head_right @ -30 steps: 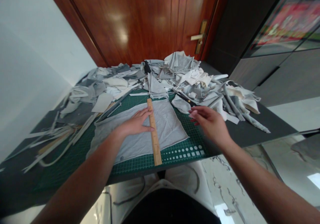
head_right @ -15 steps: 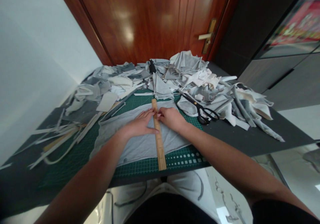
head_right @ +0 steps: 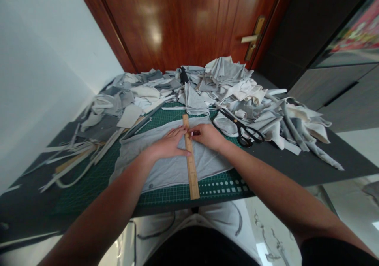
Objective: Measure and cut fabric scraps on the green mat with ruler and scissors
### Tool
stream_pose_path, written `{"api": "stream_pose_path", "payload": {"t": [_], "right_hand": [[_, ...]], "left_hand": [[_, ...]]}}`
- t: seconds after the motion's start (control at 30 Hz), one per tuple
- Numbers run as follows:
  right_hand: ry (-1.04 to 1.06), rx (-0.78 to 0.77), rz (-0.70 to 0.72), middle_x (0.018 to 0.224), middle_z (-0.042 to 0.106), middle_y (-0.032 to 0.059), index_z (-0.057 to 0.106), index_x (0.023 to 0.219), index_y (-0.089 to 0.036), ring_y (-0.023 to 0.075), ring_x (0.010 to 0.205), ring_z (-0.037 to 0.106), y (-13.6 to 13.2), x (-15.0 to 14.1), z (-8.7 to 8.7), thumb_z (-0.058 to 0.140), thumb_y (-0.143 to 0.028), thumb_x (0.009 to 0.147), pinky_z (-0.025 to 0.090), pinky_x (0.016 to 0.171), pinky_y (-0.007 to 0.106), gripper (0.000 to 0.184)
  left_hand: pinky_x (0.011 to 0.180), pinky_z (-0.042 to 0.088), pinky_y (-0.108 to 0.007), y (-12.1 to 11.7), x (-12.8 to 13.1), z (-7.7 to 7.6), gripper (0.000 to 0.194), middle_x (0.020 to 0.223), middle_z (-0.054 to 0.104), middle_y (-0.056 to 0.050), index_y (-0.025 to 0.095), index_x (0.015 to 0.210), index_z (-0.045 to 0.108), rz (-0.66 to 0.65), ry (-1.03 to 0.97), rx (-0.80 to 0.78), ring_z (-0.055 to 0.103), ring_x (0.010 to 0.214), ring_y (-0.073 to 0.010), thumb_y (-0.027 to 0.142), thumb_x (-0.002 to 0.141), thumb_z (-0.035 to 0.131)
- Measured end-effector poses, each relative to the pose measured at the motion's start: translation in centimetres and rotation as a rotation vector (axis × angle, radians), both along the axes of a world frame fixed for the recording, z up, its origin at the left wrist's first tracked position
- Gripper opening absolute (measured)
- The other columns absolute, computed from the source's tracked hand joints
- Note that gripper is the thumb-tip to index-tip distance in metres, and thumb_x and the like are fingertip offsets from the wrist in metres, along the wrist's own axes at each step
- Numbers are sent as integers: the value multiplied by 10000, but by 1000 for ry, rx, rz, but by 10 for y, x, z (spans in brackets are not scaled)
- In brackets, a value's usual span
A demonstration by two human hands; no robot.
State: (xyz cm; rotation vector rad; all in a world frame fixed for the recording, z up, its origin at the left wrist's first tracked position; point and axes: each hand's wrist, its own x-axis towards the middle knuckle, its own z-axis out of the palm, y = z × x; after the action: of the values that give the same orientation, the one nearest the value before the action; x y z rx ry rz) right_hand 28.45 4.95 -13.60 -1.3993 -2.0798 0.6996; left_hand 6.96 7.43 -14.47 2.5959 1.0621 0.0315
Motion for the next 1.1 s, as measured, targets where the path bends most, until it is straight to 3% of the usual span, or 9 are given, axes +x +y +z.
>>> {"api": "stream_pose_path", "payload": {"t": [0.3, 0.53, 0.9, 1.1], "right_hand": [[39, -51, 124, 941, 775, 11, 744, 1024, -197, 176, 848, 720, -2, 11, 0, 707, -224, 849, 520, 798, 266, 181], [72, -14, 82, 924, 766, 16, 731, 984, -186, 185, 866, 718, 8, 8, -4, 676, -199, 851, 517, 817, 281, 145], [-11, -67, 137, 902, 760, 1, 740, 1013, -209, 167, 805, 699, -43, 9, 4, 698, -215, 873, 499, 766, 260, 146], [-5, -65, 128, 879, 749, 4, 731, 1002, -196, 164, 785, 689, -45, 8, 3, 710, -211, 858, 496, 746, 254, 146]], "left_hand": [[1279, 131, -415, 0, 2, 0, 1139, 1696, 156, -209, 102, 1571, 268, 15, 11, -16, 134, 1581, -319, 772, 739, 665], [1274, 126, -451, 2, 4, 2, 1171, 1704, 112, -205, 130, 1590, 209, 19, 40, -37, 100, 1583, -343, 800, 728, 634], [1261, 156, -475, 1, 4, 3, 1134, 1697, 141, -215, 136, 1577, 213, 27, 23, -50, 115, 1578, -357, 798, 742, 600], [1253, 174, -464, 2, 3, 0, 1082, 1687, 199, -203, 150, 1559, 229, 15, 13, -16, 150, 1575, -337, 777, 763, 607]]}}
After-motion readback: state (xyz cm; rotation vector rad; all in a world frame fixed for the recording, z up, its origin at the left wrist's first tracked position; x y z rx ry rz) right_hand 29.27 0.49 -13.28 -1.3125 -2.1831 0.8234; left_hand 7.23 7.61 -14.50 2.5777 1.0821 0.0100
